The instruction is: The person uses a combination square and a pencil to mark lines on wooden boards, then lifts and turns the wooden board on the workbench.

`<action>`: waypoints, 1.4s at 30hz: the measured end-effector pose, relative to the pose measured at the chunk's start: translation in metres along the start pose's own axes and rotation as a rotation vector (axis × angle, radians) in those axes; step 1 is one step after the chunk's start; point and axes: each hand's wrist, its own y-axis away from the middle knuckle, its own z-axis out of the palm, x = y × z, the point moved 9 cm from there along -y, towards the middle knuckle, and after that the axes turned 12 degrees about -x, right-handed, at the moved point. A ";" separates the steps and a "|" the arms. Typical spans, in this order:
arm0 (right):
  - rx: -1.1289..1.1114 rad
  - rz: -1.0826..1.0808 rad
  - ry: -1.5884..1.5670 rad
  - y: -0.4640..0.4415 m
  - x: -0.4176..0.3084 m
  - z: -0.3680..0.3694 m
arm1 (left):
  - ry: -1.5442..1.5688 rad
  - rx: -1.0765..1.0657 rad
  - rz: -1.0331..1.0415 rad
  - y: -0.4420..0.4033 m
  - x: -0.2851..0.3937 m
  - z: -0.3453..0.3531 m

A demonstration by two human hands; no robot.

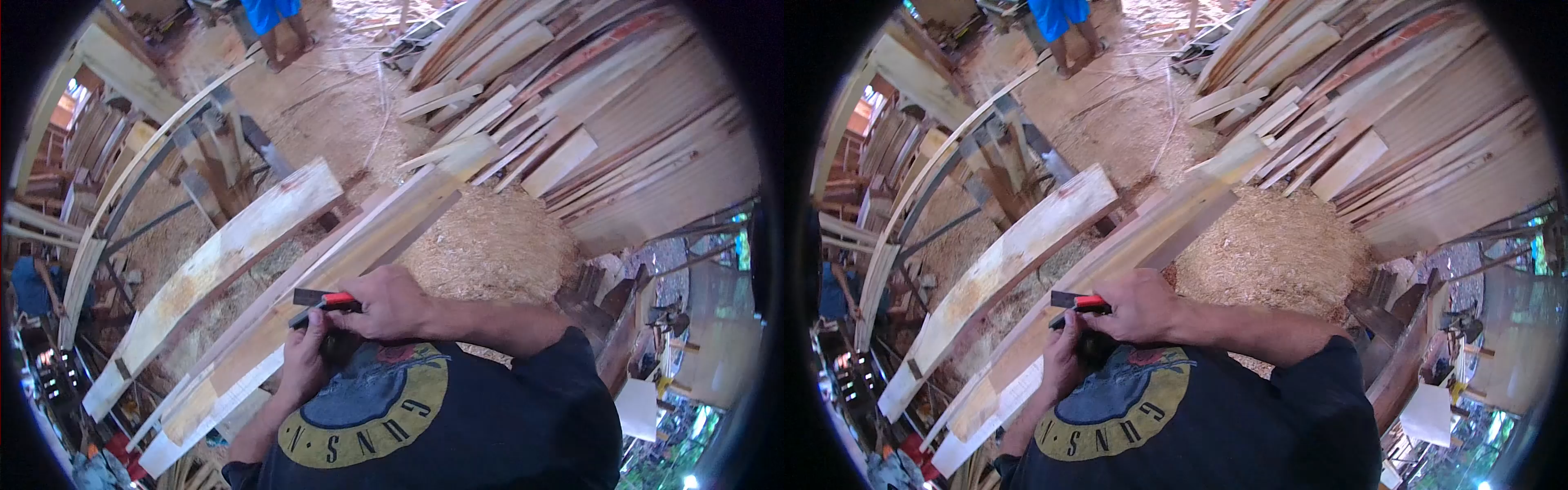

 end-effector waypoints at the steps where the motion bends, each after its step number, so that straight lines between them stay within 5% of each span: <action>1: 0.016 -0.023 -0.030 0.001 -0.002 -0.002 | -0.005 -0.011 0.014 0.000 0.001 0.000; 13: 0.000 -0.048 -0.018 -0.003 -0.003 0.004 | -0.066 -0.014 0.096 -0.001 -0.003 -0.009; 19: -0.146 0.011 -0.122 -0.014 0.008 0.001 | 0.326 -0.018 0.031 -0.004 0.013 0.019; 23: -0.332 0.113 -0.493 -0.015 0.024 0.010 | 0.093 -0.112 -0.019 -0.007 0.016 0.007; 30: -0.304 0.071 -0.583 -0.011 0.025 0.012 | -0.093 -0.023 -0.047 -0.014 0.013 -0.001; 42: -0.204 0.039 -0.291 -0.019 0.016 0.012 | -0.215 0.061 0.154 -0.017 0.011 -0.010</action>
